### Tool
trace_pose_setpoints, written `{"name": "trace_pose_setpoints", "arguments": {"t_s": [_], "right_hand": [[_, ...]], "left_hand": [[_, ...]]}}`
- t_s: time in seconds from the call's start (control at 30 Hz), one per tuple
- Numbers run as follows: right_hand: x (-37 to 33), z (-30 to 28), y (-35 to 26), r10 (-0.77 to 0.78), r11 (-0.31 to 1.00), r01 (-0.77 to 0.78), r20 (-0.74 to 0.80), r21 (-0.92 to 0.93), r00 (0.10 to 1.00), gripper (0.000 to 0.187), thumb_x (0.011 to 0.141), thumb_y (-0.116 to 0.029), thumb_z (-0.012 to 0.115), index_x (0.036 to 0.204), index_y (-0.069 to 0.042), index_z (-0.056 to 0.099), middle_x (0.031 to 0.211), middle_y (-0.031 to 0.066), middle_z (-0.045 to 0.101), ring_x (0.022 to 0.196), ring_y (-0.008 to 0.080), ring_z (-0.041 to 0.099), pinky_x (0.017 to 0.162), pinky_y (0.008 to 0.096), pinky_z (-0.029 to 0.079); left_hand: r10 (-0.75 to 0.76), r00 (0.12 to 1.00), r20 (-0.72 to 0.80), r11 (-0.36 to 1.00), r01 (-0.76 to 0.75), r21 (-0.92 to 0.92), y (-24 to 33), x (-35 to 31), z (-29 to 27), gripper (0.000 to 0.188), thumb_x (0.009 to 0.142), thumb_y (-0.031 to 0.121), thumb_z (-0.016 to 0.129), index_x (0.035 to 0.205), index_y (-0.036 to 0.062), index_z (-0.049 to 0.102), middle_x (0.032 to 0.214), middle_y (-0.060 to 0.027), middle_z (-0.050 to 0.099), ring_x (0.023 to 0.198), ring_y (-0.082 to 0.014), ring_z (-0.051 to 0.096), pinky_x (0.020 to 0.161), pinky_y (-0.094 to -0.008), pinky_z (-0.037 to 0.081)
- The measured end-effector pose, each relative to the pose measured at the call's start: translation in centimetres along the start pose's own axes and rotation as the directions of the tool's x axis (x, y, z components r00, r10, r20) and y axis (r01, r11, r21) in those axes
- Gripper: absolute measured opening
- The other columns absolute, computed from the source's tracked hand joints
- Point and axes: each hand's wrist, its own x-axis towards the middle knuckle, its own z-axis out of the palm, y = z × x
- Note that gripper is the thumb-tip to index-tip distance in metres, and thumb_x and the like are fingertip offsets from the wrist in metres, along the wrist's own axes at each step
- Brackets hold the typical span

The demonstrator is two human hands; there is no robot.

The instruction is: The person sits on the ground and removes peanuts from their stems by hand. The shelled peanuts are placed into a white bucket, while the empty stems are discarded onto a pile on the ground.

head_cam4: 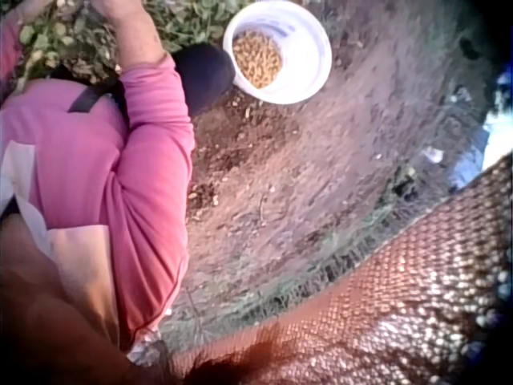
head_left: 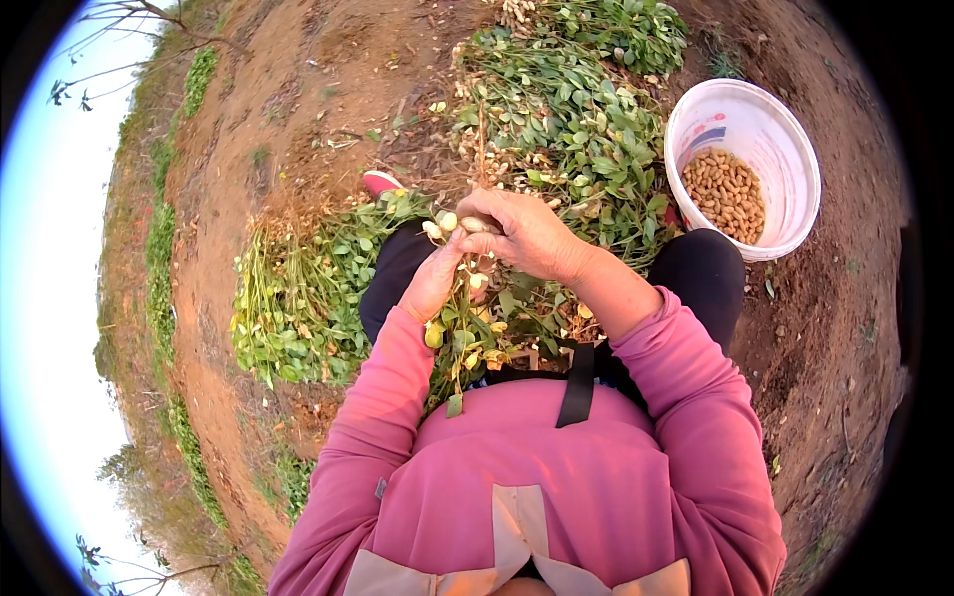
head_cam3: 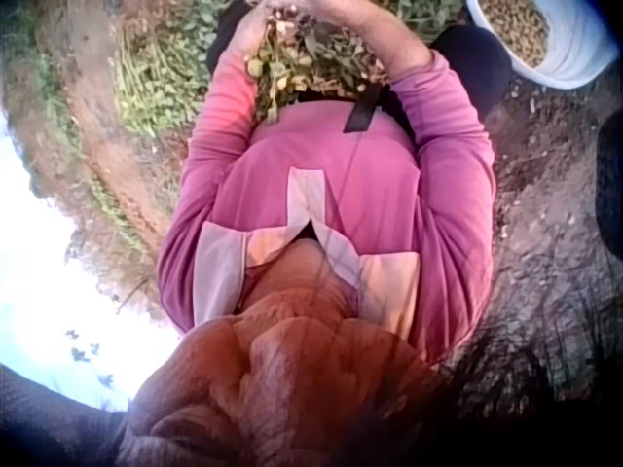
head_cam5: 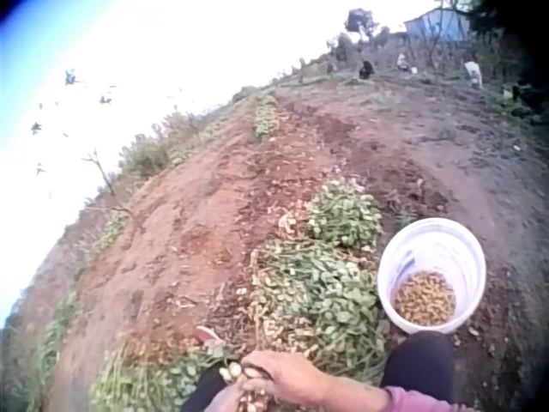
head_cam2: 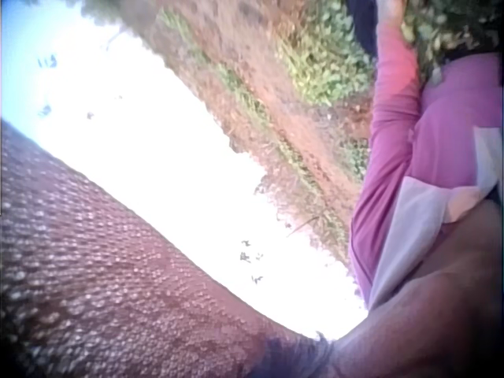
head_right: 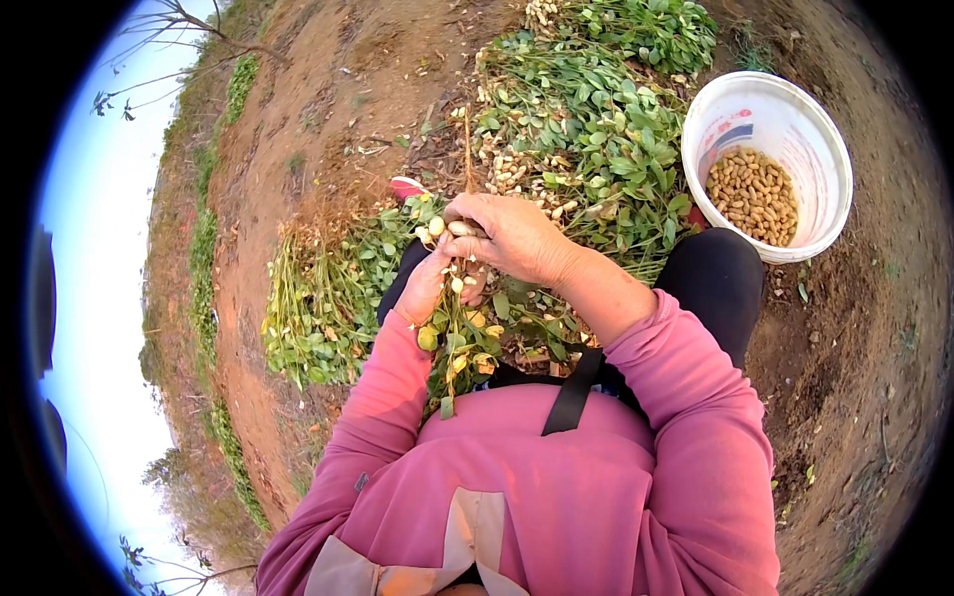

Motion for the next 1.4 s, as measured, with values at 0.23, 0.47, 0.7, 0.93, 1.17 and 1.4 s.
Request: {"name": "trace_pose_setpoints", "arguments": {"t_s": [0.23,0.47,0.7,0.93,1.17,1.4], "right_hand": [[0.1,0.2,0.5,0.116,0.760,-0.177,0.138,0.626,0.984,0.021,0.096,-0.021,0.055,0.102,-0.001,0.058,0.095,0.0021,0.060,0.089,0.0102,0.054,0.081,0.0278,0.046],[0.0,-0.2,0.9,0.080,0.735,-0.191,0.196,0.651,0.977,0.020,0.096,-0.019,0.053,0.103,-0.001,0.058,0.091,-0.0010,0.059,0.087,0.0074,0.052,0.081,0.0246,0.044],[-0.6,-3.9,-0.5,0.107,0.285,-0.336,0.319,0.898,0.942,0.020,0.095,-0.025,0.055,0.102,-0.006,0.058,0.072,-0.0049,0.048,0.051,0.0014,0.034,0.045,0.0173,0.026],[-0.9,-2.8,0.0,0.278,0.328,-0.335,0.249,0.883,0.928,0.028,0.094,-0.035,0.056,0.093,-0.007,0.054,0.073,-0.0023,0.052,0.056,0.0050,0.039,0.045,0.0201,0.026],[-0.9,0.3,-1.7,0.107,0.983,-0.103,-0.021,0.150,0.994,0.036,0.082,-0.028,0.069,0.108,-0.007,0.054,0.069,0.0127,0.057,0.067,0.0293,0.059,0.063,0.0367,0.047],[-1.0,-0.4,-0.8,0.250,0.646,-0.302,0.179,0.701,0.951,0.027,0.099,-0.031,0.047,0.088,-0.006,0.054,0.065,-0.0043,0.049,0.049,0.0075,0.041,0.047,0.0234,0.033]], "left_hand": [[0.055,0.959,0.277,0.992,-0.020,-0.129,0.4,-0.5,0.7,0.048,0.100,0.050,0.030,0.096,0.0069,0.051,0.059,-0.0033,0.046,0.051,-0.0121,0.041,0.050,-0.0258,0.035],[0.009,0.962,0.273,1.000,-0.003,-0.024,0.9,-1.2,1.3,0.052,0.099,0.053,0.028,0.085,0.0070,0.048,0.060,-0.0028,0.043,0.052,-0.0127,0.038,0.051,-0.0268,0.034],[0.029,0.999,0.026,0.999,-0.030,0.042,1.9,-2.1,0.8,0.050,0.099,0.052,0.030,0.083,0.0084,0.050,0.060,-0.0031,0.043,0.051,-0.0138,0.037,0.052,-0.0279,0.033],[0.078,0.996,-0.052,0.997,-0.078,0.003,2.7,-2.9,0.2,0.051,0.100,0.052,0.027,0.082,0.0091,0.048,0.057,-0.0015,0.039,0.051,-0.0124,0.035,0.051,-0.0271,0.032],[0.076,0.992,-0.102,0.997,-0.074,0.022,2.4,-2.4,1.9,0.050,0.101,0.049,0.025,0.089,0.0080,0.052,0.059,-0.0013,0.041,0.050,-0.0122,0.036,0.051,-0.0268,0.032],[0.106,0.946,0.307,0.994,-0.088,-0.071,1.3,-2.0,1.4,0.053,0.097,0.056,0.029,0.076,0.0099,0.045,0.061,-0.0009,0.040,0.051,-0.0124,0.035,0.051,-0.0271,0.031]]}}
